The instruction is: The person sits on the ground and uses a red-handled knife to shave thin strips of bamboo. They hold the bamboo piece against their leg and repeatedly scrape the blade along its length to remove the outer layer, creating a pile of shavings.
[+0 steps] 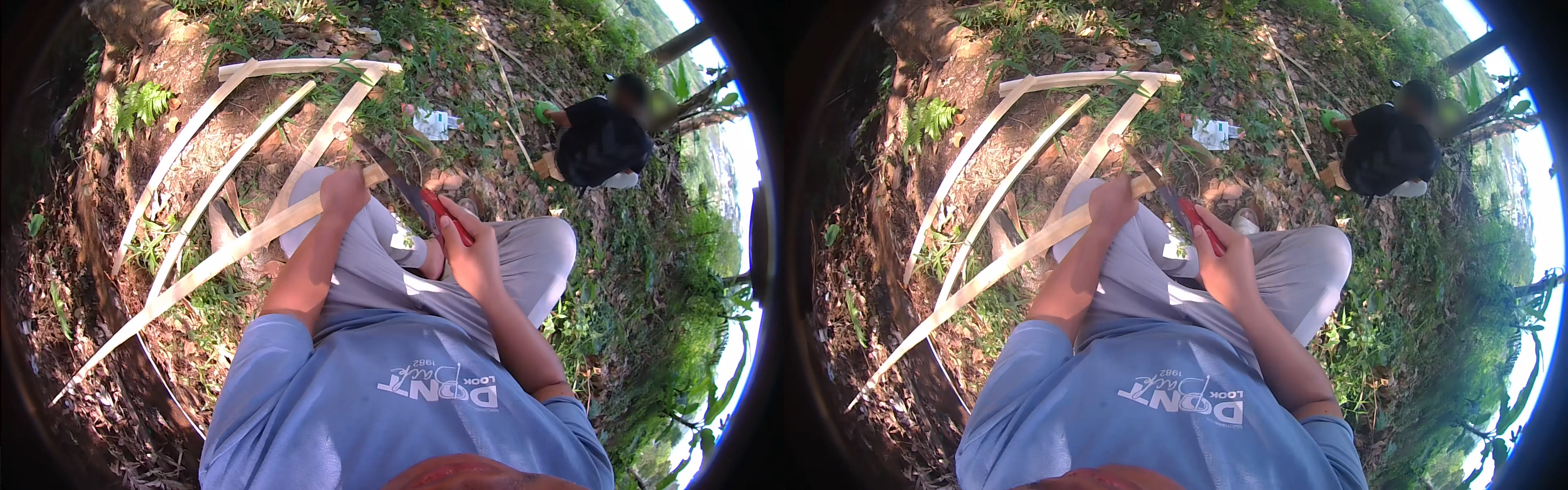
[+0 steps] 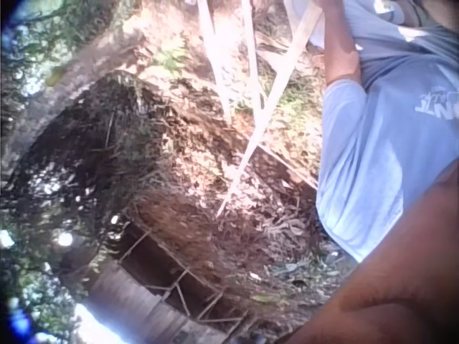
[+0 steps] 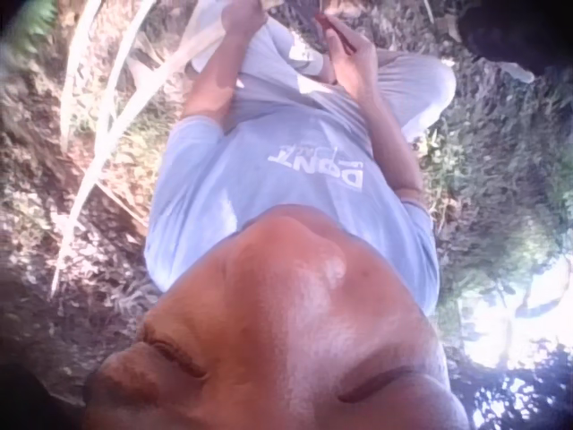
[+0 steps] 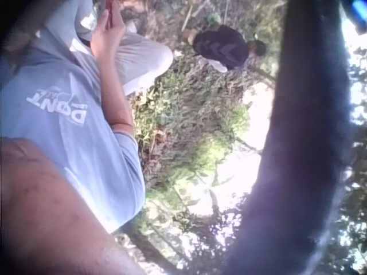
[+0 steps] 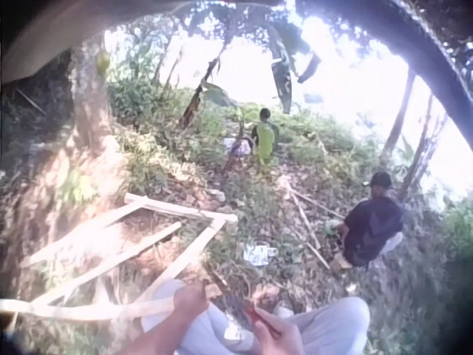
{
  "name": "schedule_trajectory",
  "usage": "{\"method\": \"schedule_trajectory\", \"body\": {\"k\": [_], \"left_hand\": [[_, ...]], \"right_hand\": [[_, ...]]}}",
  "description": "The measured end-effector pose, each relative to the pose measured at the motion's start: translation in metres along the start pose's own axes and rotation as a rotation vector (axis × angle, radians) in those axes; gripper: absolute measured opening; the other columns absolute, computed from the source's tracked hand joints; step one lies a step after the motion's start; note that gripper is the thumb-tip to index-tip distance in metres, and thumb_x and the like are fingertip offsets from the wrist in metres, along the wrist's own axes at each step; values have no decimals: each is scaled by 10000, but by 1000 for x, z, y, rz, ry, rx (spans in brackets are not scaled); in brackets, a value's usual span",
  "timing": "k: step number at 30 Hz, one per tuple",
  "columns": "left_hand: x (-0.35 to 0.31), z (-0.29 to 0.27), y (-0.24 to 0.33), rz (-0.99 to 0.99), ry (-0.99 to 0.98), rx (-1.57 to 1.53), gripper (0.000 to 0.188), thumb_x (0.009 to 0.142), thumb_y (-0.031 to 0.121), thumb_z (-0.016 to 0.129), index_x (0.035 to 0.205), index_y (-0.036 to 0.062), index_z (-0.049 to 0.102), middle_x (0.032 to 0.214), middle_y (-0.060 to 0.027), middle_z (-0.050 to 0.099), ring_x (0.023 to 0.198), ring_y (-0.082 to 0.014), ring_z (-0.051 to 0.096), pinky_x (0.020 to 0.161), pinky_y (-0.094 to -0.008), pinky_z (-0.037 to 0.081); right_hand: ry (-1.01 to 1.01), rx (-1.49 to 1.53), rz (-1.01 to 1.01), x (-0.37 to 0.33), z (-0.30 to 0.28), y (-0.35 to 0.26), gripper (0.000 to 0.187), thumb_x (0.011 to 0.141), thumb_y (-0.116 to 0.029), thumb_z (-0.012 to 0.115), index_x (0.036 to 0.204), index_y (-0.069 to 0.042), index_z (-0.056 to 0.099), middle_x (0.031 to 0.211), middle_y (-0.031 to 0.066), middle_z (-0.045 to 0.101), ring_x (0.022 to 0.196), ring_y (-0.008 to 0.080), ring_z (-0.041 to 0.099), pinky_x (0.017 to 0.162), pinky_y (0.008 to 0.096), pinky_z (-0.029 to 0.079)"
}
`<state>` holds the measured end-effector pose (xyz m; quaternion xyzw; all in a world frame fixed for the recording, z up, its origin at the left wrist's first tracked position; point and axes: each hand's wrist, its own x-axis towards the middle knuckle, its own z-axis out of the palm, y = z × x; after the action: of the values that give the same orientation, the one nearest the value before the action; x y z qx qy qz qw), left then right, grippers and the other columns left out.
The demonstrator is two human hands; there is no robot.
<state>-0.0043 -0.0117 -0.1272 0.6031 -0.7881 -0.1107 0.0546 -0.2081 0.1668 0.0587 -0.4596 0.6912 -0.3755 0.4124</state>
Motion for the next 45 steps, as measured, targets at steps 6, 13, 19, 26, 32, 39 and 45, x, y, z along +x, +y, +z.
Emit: {"method": "schedule_trajectory", "body": {"k": [6, 13, 19, 26, 32, 39, 45], "left_hand": [[-2, 0, -9, -9, 2, 24, 222, 925, 217, 711, 1070, 49, 717, 891, -175, 815, 806, -372, 813, 727, -499, 651], [11, 1, -13, -42, -80, -26, 248, 891, 224, 723, 1062, 48, 758, 962, -185, 818, 886, -378, 812, 807, -502, 648], [22, -20, -20, -79, -209, -103, 301, 864, 233, 734, 1105, 76, 823, 1046, -203, 818, 997, -380, 805, 890, -496, 642], [47, -18, -20, -97, -400, -160, 375, 845, 268, 736, 1150, 79, 845, 1151, -207, 821, 1078, -378, 796, 979, -477, 621], [46, -23, -28, -94, -455, -223, 412, 843, 279, 715, 1180, 79, 841, 1223, -212, 809, 1142, -378, 783, 1018, -476, 603], [66, 8, -49, -22, -499, -260, 350, 776, 234, 691, 1043, 73, 849, 1124, -214, 814, 1049, -372, 785, 931, -475, 600], [87, 18, -67, 177, -780, -508, 228, 650, 178, 675, 539, 40, 532, 545, -86, 539, 484, -193, 480, 490, -404, 361]], "right_hand": [[33, 172, -225, 118, 99, 62, 405, 1104, -142, 661, 1477, 14, 677, 1084, 162, 819, 903, 114, 714, 819, 317, 569], [65, 147, -435, 140, 126, 82, 415, 1110, -125, 644, 1502, 12, 657, 1188, 180, 819, 1016, 152, 731, 918, 329, 568], [15, 58, -100, 63, 72, 69, 436, 1122, -159, 639, 1530, -3, 642, 1125, 138, 805, 970, 97, 676, 885, 275, 545], [-28, -148, -47, -78, -32, 53, 463, 1114, -188, 662, 1526, 19, 633, 1139, 137, 803, 1002, 133, 705, 929, 308, 546], [-6, -38, -113, -32, -3, 56, 452, 1114, -191, 661, 1532, -18, 648, 1093, 113, 804, 944, 117, 688, 896, 304, 557], [25, 201, -266, 109, 91, 93, 444, 1118, -204, 663, 1530, -40, 658, 984, 33, 755, 849, 77, 634, 786, 260, 533], [4, 96, -209, 87, 74, 93, 443, 1127, -232, 652, 1523, -35, 660, 986, 68, 757, 868, 107, 641, 831, 289, 538]]}}
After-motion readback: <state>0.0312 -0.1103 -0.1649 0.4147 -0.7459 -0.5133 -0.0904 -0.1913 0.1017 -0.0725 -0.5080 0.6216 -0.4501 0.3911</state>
